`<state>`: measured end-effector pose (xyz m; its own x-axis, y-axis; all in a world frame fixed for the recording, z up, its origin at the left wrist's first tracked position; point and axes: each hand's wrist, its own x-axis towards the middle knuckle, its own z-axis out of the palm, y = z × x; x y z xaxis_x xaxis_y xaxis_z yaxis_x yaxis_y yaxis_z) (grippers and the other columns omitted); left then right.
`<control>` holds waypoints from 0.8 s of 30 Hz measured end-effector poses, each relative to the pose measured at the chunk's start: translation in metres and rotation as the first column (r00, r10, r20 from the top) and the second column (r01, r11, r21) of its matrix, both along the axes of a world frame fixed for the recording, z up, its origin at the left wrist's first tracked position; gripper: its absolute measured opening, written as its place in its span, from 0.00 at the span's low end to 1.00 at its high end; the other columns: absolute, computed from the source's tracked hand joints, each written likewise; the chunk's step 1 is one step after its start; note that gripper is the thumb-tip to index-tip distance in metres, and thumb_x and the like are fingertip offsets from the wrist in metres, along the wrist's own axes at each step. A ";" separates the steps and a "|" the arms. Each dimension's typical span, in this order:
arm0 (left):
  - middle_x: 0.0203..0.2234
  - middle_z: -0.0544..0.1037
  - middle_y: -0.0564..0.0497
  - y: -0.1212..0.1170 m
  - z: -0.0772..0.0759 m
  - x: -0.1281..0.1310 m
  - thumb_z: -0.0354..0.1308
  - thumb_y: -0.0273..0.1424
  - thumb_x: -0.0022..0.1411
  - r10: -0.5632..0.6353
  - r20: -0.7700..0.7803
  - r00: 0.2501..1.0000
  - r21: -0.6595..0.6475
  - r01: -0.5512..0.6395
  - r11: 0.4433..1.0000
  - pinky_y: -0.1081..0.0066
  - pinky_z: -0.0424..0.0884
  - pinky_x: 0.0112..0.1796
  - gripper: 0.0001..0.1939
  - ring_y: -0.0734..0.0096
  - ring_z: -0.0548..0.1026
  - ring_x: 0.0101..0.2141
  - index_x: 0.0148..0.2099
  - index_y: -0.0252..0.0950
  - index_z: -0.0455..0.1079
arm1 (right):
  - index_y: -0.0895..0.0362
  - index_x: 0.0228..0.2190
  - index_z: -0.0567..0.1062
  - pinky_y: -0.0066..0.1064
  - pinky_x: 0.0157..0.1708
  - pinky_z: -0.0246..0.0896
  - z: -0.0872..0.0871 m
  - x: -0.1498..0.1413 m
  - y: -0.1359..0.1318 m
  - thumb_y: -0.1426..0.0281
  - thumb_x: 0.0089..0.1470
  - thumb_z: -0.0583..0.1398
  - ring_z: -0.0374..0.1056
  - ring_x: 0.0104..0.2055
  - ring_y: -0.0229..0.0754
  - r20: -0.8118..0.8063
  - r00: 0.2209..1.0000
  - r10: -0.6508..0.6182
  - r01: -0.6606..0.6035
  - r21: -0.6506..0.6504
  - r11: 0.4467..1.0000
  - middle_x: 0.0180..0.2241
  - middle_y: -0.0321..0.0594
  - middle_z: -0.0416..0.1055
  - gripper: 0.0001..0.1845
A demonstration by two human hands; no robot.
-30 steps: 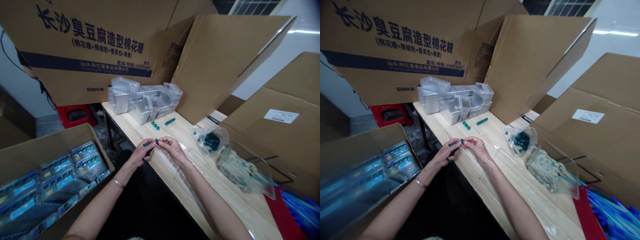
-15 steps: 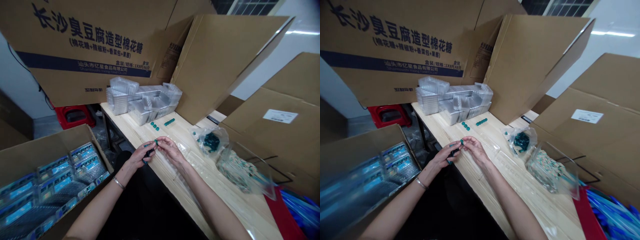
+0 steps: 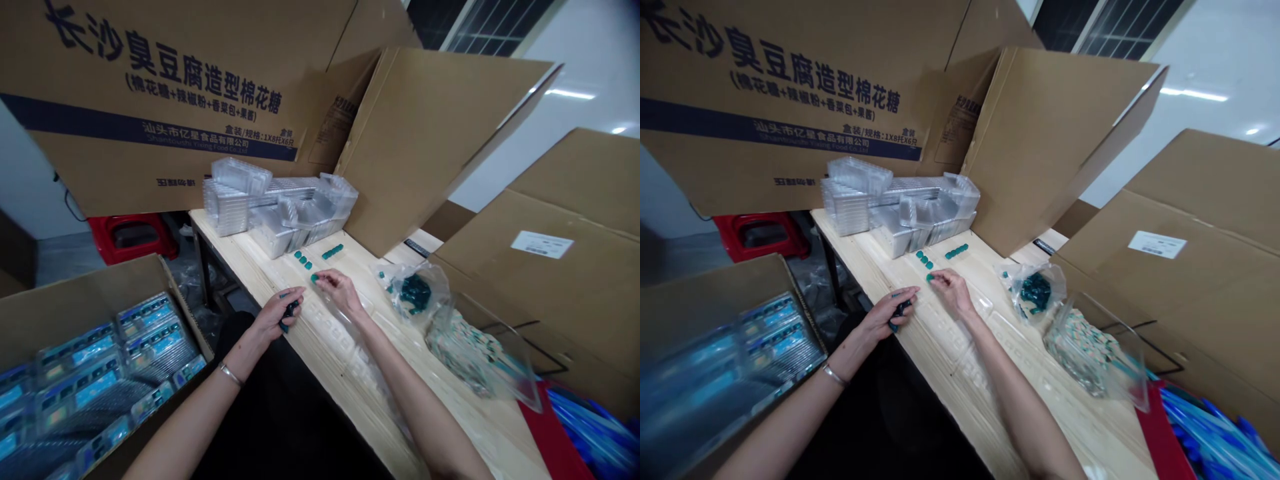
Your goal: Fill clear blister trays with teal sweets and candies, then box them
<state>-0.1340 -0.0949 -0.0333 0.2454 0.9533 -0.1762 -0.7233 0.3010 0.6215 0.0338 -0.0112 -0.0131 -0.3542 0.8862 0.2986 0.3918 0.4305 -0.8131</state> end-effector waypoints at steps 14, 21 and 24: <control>0.25 0.64 0.54 -0.006 0.004 -0.009 0.66 0.31 0.48 -0.009 0.017 1.000 -0.030 0.009 1.000 0.86 0.44 0.11 0.17 0.87 0.60 0.18 0.40 0.31 0.69 | 0.60 0.32 0.79 0.30 0.37 0.60 -0.012 -0.001 0.072 0.67 0.52 0.60 0.68 0.34 0.41 0.486 0.874 -0.018 -0.148 0.299 0.943 0.31 0.45 0.74 0.10; 0.26 0.64 0.54 -0.006 0.001 -0.007 0.65 0.32 0.50 -0.018 0.011 1.000 -0.004 0.018 1.000 0.86 0.44 0.11 0.15 0.87 0.60 0.18 0.40 0.31 0.69 | 0.58 0.27 0.79 0.30 0.34 0.59 -0.013 -0.006 0.071 0.68 0.50 0.62 0.69 0.33 0.42 0.533 0.840 -0.104 -0.061 0.283 0.957 0.28 0.43 0.75 0.07; 0.26 0.64 0.54 -0.004 0.000 -0.007 0.64 0.32 0.51 -0.027 0.006 1.000 0.005 0.027 1.000 0.86 0.44 0.11 0.15 0.87 0.60 0.18 0.40 0.30 0.69 | 0.58 0.25 0.78 0.30 0.34 0.59 -0.016 -0.011 0.071 0.70 0.48 0.63 0.69 0.32 0.43 0.567 0.811 -0.142 -0.002 0.247 0.969 0.27 0.43 0.75 0.04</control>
<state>-0.1411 -0.0992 -0.0335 0.2723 0.9471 -0.1698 -0.7184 0.3175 0.6190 0.0229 0.0598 -0.0290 -0.4641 0.8490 0.2526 0.7920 0.5254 -0.3109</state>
